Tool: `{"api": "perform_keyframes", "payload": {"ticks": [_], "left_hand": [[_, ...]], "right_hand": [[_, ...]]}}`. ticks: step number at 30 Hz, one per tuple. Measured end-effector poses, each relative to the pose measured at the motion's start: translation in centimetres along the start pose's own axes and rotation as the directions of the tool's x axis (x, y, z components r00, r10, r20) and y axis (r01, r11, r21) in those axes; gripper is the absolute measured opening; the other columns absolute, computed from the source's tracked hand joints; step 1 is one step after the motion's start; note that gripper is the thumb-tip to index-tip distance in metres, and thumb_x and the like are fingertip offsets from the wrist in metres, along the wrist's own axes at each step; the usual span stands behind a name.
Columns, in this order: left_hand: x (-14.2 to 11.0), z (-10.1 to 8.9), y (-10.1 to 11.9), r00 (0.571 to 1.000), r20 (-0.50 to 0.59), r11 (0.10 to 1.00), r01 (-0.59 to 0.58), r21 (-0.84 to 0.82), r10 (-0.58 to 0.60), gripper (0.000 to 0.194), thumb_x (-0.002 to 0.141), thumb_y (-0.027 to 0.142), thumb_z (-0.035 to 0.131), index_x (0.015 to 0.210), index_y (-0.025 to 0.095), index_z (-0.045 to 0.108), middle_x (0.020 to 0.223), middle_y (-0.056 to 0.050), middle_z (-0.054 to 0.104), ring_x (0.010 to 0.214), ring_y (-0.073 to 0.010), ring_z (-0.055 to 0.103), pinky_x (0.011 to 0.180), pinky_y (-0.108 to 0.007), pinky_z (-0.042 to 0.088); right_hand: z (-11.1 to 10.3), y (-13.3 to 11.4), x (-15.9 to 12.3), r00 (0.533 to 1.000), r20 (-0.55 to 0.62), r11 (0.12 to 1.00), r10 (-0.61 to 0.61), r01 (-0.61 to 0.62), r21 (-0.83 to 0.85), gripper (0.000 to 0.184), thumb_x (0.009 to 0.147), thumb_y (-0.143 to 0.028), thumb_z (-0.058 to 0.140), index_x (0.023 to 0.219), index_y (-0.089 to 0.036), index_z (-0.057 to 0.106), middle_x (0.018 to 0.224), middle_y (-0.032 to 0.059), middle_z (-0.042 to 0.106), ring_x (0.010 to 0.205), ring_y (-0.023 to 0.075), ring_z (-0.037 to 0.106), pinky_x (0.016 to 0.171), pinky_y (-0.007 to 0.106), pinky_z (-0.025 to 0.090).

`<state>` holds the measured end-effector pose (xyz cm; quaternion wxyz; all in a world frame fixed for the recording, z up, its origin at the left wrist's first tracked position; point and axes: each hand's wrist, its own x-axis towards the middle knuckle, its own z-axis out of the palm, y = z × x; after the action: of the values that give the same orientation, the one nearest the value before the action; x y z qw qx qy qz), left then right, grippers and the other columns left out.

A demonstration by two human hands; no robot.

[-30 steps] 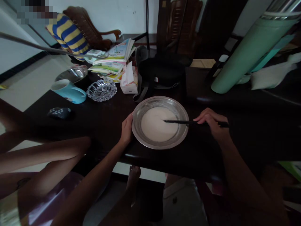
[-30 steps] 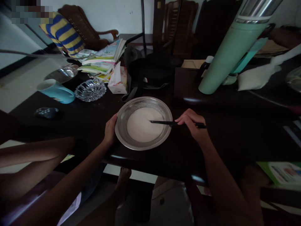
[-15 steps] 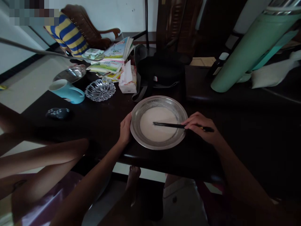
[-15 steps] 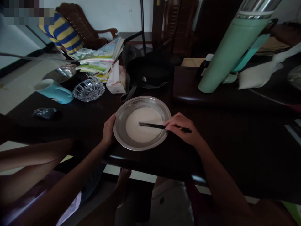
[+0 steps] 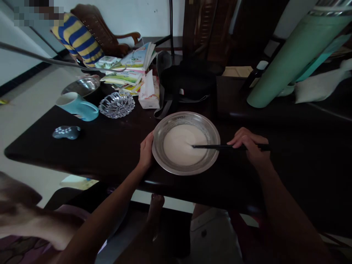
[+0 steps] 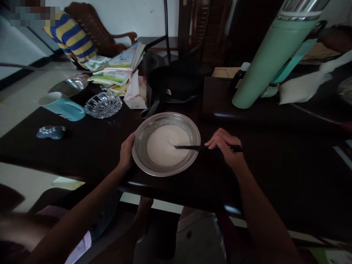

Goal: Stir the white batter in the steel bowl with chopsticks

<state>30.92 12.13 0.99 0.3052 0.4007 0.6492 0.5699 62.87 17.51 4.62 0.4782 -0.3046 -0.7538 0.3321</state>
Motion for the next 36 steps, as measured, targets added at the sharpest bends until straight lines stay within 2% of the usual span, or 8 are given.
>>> {"api": "perform_keyframes", "payload": {"ticks": [5, 9, 14, 19, 23, 28, 33, 36], "left_hand": [[-0.06, -0.01, 0.34, 1.0, -0.005, 0.999, -0.019, 0.027, 0.02, 0.044, 0.086, 0.049, 0.046, 0.1, 0.016, 0.072, 0.11, -0.008, 0.072, 0.114, -0.0269, 0.059, 0.1, -0.039, 0.045], [-0.05, -0.06, 0.3, 1.0, 0.007, 0.999, -0.028, 0.045, 0.028, 0.042, 0.087, 0.048, 0.046, 0.098, 0.017, 0.072, 0.11, -0.008, 0.072, 0.115, -0.0269, 0.059, 0.1, -0.039, 0.045], [-0.05, -0.07, 0.26, 1.0, -0.003, 0.999, -0.025, 0.036, 0.025, 0.043, 0.086, 0.049, 0.046, 0.098, 0.016, 0.071, 0.111, -0.008, 0.072, 0.112, -0.0262, 0.06, 0.101, -0.038, 0.045], [-0.09, -0.15, 0.26, 1.0, 0.015, 0.999, -0.013, 0.034, 0.013, 0.042, 0.087, 0.049, 0.046, 0.098, 0.018, 0.072, 0.11, -0.008, 0.072, 0.113, -0.0264, 0.06, 0.1, -0.038, 0.045], [-0.05, -0.16, 0.06, 1.0, 0.005, 1.0, -0.023, 0.01, 0.023, 0.043, 0.087, 0.05, 0.047, 0.1, 0.017, 0.072, 0.11, -0.008, 0.072, 0.113, -0.0265, 0.06, 0.1, -0.038, 0.045], [-0.11, -0.09, 0.12, 1.0, 0.017, 1.0, -0.011, 0.007, 0.011, 0.043, 0.088, 0.049, 0.047, 0.102, 0.018, 0.072, 0.112, -0.007, 0.071, 0.113, -0.0258, 0.06, 0.101, -0.038, 0.044], [-0.08, -0.14, 0.28, 1.0, -0.005, 0.998, -0.008, 0.056, 0.008, 0.044, 0.087, 0.05, 0.046, 0.101, 0.017, 0.072, 0.112, -0.008, 0.072, 0.114, -0.0264, 0.059, 0.101, -0.038, 0.045], [-0.06, -0.15, 0.3, 1.0, -0.009, 0.998, -0.005, 0.066, 0.006, 0.044, 0.087, 0.05, 0.045, 0.1, 0.018, 0.072, 0.111, -0.008, 0.072, 0.114, -0.0263, 0.059, 0.1, -0.038, 0.045]], "right_hand": [[0.16, -0.22, 0.1, 0.987, 0.156, 0.997, -0.043, 0.053, -0.056, 0.019, 0.089, -0.023, 0.058, 0.076, -0.026, 0.072, 0.084, 0.0026, 0.075, 0.08, 0.0212, 0.063, 0.071, 0.039, 0.05], [0.04, -0.03, -0.01, 1.0, -0.008, 0.999, -0.002, 0.001, -0.035, 0.032, 0.094, -0.024, 0.05, 0.069, -0.026, 0.07, 0.077, 0.0029, 0.073, 0.073, 0.0201, 0.063, 0.069, 0.04, 0.05], [0.19, 0.17, -0.04, 0.985, 0.169, 0.998, -0.02, 0.029, -0.048, 0.017, 0.089, -0.024, 0.06, 0.078, -0.026, 0.072, 0.085, 0.0023, 0.076, 0.081, 0.0214, 0.064, 0.074, 0.04, 0.051], [-0.08, 0.24, -0.07, 0.999, -0.015, 0.999, 0.032, -0.032, -0.033, 0.033, 0.094, -0.025, 0.05, 0.068, -0.026, 0.07, 0.076, 0.0027, 0.073, 0.072, 0.0199, 0.063, 0.068, 0.04, 0.05], [-0.01, 0.14, -0.03, 0.989, 0.148, 0.999, 0.002, 0.005, -0.046, 0.021, 0.09, -0.027, 0.058, 0.075, -0.027, 0.072, 0.083, 0.0021, 0.075, 0.08, 0.0213, 0.064, 0.073, 0.04, 0.051], [-0.11, 0.07, -0.06, 0.999, -0.017, 0.999, 0.032, -0.032, -0.029, 0.032, 0.094, -0.026, 0.051, 0.068, -0.026, 0.07, 0.076, 0.0023, 0.072, 0.072, 0.0199, 0.063, 0.069, 0.039, 0.05], [0.18, 0.16, -0.07, 0.986, 0.169, 0.999, -0.003, 0.012, -0.052, 0.018, 0.09, -0.027, 0.059, 0.078, -0.028, 0.073, 0.086, 0.0019, 0.076, 0.082, 0.0217, 0.064, 0.074, 0.041, 0.051], [0.18, 0.37, -0.14, 0.999, 0.045, 0.997, 0.019, -0.016, -0.075, 0.021, 0.091, -0.026, 0.057, 0.075, -0.027, 0.072, 0.083, 0.0024, 0.075, 0.079, 0.021, 0.064, 0.073, 0.041, 0.051]]}}
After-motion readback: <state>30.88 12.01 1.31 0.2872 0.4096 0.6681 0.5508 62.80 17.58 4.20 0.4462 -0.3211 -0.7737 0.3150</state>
